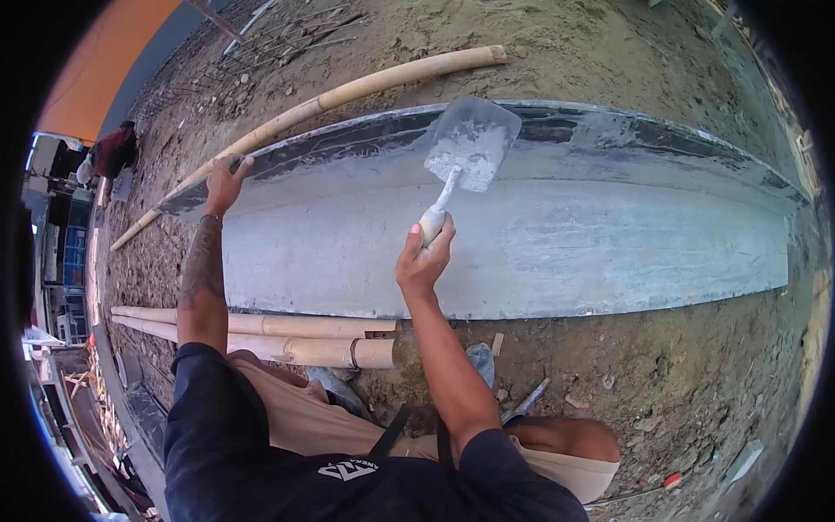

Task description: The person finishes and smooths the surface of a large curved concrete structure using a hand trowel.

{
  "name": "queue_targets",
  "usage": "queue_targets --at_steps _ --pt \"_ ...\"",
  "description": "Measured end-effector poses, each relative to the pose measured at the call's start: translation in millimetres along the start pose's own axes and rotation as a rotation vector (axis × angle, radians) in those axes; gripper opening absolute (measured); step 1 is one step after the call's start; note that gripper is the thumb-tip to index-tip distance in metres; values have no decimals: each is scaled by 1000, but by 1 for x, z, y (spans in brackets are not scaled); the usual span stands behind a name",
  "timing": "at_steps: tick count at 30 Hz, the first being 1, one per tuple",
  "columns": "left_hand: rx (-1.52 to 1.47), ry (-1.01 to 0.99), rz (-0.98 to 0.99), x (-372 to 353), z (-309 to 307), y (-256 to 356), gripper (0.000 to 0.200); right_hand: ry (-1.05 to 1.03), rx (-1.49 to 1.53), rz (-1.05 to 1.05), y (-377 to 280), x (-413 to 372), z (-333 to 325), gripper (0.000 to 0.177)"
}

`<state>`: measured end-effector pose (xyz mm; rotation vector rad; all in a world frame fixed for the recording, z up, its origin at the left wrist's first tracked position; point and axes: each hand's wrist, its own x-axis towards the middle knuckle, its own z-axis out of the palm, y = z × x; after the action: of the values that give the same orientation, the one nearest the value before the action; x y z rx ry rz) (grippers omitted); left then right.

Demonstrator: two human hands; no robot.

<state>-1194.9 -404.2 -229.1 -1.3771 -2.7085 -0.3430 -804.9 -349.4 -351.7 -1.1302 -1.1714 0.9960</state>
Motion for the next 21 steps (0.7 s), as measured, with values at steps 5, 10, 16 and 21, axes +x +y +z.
queue_targets --at_steps 5,10,16,21 --pt "-5 88 35 -7 4 5 61 -706 -667 -578 -8 117 -64 43" --pt "52 224 68 -11 17 6 64 -953 -1273 -662 -35 186 -180 43" --pt "-115 303 154 -16 5 16 46 -807 -1578 -565 -27 216 -214 41" --pt "-185 319 134 -13 11 12 45 -769 -1624 -476 -22 198 -212 41"
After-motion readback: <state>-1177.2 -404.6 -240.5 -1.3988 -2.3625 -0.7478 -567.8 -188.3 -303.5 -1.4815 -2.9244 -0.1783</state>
